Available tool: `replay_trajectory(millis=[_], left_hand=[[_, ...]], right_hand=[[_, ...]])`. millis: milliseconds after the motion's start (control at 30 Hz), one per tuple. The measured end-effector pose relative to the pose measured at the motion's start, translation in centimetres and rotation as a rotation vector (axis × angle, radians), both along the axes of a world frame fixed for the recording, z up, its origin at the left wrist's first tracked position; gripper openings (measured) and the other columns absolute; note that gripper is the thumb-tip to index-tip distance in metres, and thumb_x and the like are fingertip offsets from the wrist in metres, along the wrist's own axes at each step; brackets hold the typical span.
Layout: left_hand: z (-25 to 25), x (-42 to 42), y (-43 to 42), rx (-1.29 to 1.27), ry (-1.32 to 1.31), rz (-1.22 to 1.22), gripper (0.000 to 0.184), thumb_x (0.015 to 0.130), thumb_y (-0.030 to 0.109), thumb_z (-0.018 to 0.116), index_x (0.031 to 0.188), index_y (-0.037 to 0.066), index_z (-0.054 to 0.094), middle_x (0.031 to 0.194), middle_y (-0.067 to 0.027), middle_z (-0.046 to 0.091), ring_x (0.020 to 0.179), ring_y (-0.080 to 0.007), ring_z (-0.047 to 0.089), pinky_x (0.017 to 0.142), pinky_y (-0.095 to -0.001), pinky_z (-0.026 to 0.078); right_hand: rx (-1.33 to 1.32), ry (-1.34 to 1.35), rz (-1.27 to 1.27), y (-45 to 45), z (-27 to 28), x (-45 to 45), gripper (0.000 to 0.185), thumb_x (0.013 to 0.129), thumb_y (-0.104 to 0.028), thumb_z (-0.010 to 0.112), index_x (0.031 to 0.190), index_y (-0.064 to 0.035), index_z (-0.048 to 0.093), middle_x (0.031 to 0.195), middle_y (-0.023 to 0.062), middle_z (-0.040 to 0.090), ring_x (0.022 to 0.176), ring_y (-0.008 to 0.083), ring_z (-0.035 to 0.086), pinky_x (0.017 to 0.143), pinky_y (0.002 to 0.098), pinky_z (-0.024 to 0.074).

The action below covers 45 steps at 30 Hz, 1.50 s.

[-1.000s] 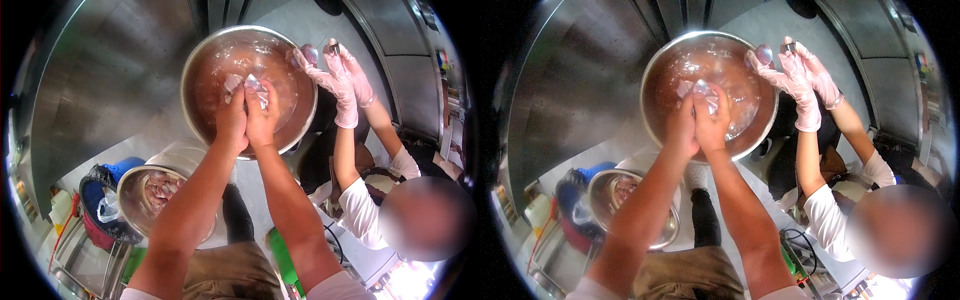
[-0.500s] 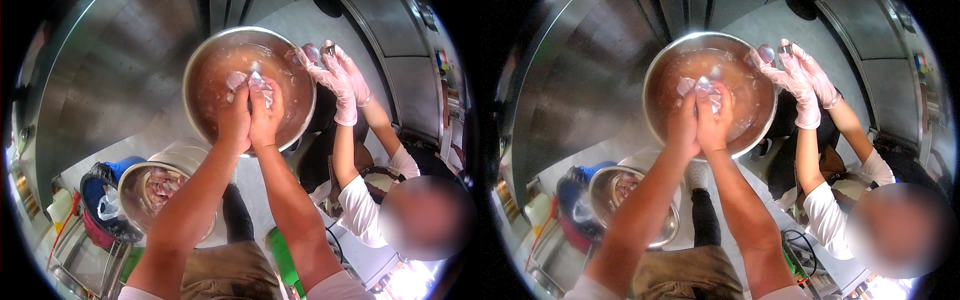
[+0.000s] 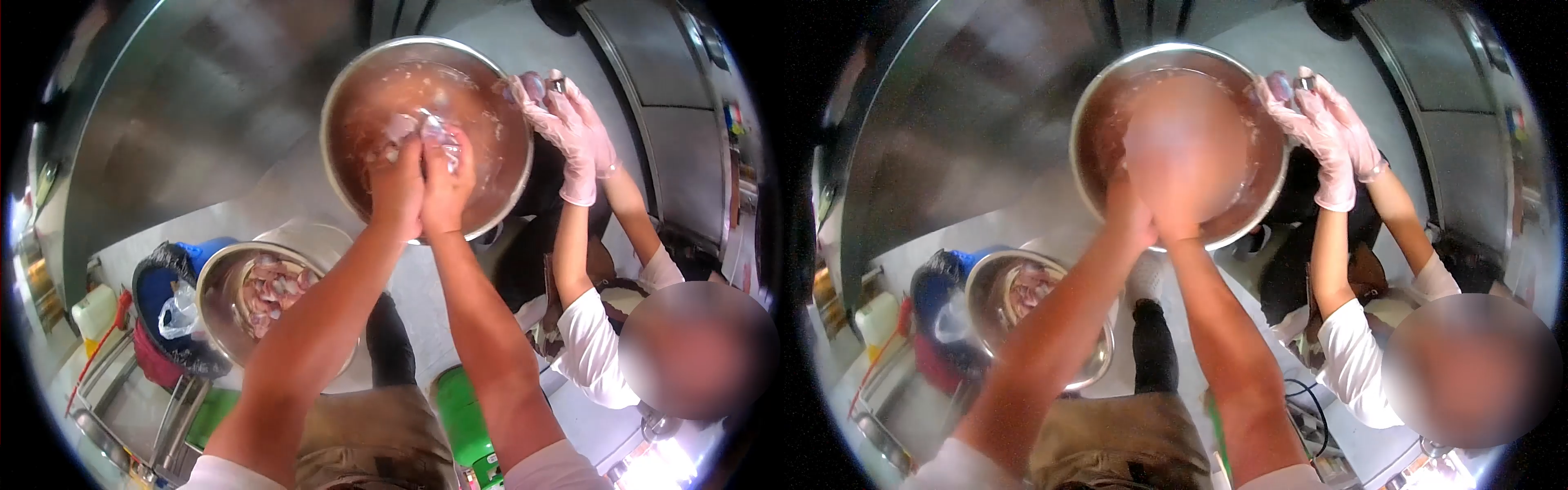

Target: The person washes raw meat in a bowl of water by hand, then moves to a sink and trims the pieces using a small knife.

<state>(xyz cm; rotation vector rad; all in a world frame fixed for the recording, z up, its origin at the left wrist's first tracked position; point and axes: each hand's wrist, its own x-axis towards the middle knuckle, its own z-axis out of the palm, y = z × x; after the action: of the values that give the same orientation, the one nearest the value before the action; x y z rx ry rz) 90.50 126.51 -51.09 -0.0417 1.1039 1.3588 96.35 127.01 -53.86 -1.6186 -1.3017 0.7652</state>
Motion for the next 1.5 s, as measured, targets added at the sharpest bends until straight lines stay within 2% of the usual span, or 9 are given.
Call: replay_trajectory(millis=[200,633,867,967,1000,1167,1300,1467,1500], left_hand=[[-2.2,1.2,-0.5,0.09,-0.074,0.105,0.028,0.089,0.023,0.058,0.102,-0.001,0.064,0.097,-0.0097,0.067,0.085,-0.0148,0.061,0.073,-0.03,0.049],[11.7,-9.9,-15.3,-0.112,0.058,0.424,0.022,0.093,0.022,0.058,0.102,0.001,0.061,0.091,-0.003,0.064,0.078,-0.0092,0.059,0.068,-0.024,0.048],[1.6,-16.7,-29.9,-0.271,0.219,0.641,0.02,0.092,0.025,0.06,0.089,0.006,0.065,0.075,0.0018,0.063,0.065,-0.0062,0.055,0.056,-0.0266,0.045],[-0.4,-19.1,-33.4,-0.449,0.281,0.4,0.044,0.091,0.041,0.058,0.095,-0.003,0.065,0.085,-0.0162,0.07,0.077,-0.0238,0.065,0.068,-0.0408,0.05],[-4.7,-17.4,-33.0,-0.354,0.184,0.617,0.047,0.09,0.043,0.059,0.094,-0.003,0.065,0.085,-0.0182,0.069,0.08,-0.0279,0.067,0.071,-0.043,0.05],[11.0,-29.1,-49.1,-0.29,0.187,0.726,0.047,0.089,0.048,0.057,0.101,0.003,0.065,0.092,-0.0252,0.067,0.09,-0.0397,0.065,0.077,-0.0436,0.05],[19.2,-38.1,-68.1,-0.279,0.455,1.09,0.041,0.093,0.042,0.055,0.121,0.013,0.062,0.106,-0.0165,0.068,0.099,-0.0318,0.066,0.083,-0.0392,0.052],[35.7,-48.5,-97.9,-0.331,0.556,1.778,0.031,0.093,0.033,0.053,0.101,0.005,0.064,0.093,-0.0157,0.068,0.086,-0.0325,0.066,0.074,-0.0409,0.052],[35.2,-49.4,-103.5,-0.873,1.029,1.459,0.029,0.093,0.031,0.053,0.1,0.005,0.064,0.095,-0.0138,0.068,0.085,-0.0262,0.067,0.073,-0.0378,0.051]], right_hand=[[-0.001,0.088,0.01,-0.4,-0.9,0.7,0.027,0.092,-0.017,0.061,0.113,-0.001,0.059,0.106,0.0066,0.062,0.096,0.0135,0.057,0.084,0.0273,0.0464],[-0.073,0.549,0.374,-13.8,10.8,-10.1,0.03,0.089,-0.009,0.061,0.117,-0.0007,0.055,0.115,0.0076,0.052,0.101,0.0186,0.055,0.09,0.0316,0.0431],[-0.456,0.6,0.52,-26.8,5.2,-18.9,0.027,0.09,-0.006,0.061,0.117,-0.0027,0.058,0.108,0.0063,0.06,0.098,0.0143,0.057,0.085,0.0274,0.0469],[-0.314,-0.1,0.623,-29.8,4.3,-20.8,0.035,0.092,-0.016,0.063,0.122,-0.001,0.055,0.111,0.0095,0.062,0.099,0.0177,0.059,0.087,0.0288,0.047],[-0.358,0.027,0.633,-30.6,3.4,-21.5,0.034,0.092,-0.015,0.062,0.122,-0.0013,0.055,0.11,0.01,0.062,0.099,0.0178,0.059,0.085,0.0291,0.0487],[-0.153,-0.016,0.901,-45.3,15.0,-32.0,0.032,0.096,-0.018,0.053,0.123,-0.0006,0.054,0.115,0.013,0.061,0.103,0.0209,0.058,0.092,0.0338,0.0465],[-0.155,0.33,1.327,-61.7,21.9,-43.9,0.031,0.093,-0.011,0.054,0.12,0.0018,0.053,0.111,0.0153,0.064,0.098,0.024,0.062,0.087,0.0362,0.0508],[-0.443,0.66,1.815,-93.1,35.4,-56.6,0.029,0.093,-0.008,0.057,0.12,0.003,0.054,0.116,0.0146,0.062,0.1,0.02,0.061,0.087,0.0324,0.0497],[-0.465,0.731,1.913,-99.1,37.1,-58.2,0.031,0.093,-0.008,0.057,0.121,0.0017,0.053,0.115,0.0129,0.061,0.1,0.0192,0.061,0.087,0.0317,0.0491]])
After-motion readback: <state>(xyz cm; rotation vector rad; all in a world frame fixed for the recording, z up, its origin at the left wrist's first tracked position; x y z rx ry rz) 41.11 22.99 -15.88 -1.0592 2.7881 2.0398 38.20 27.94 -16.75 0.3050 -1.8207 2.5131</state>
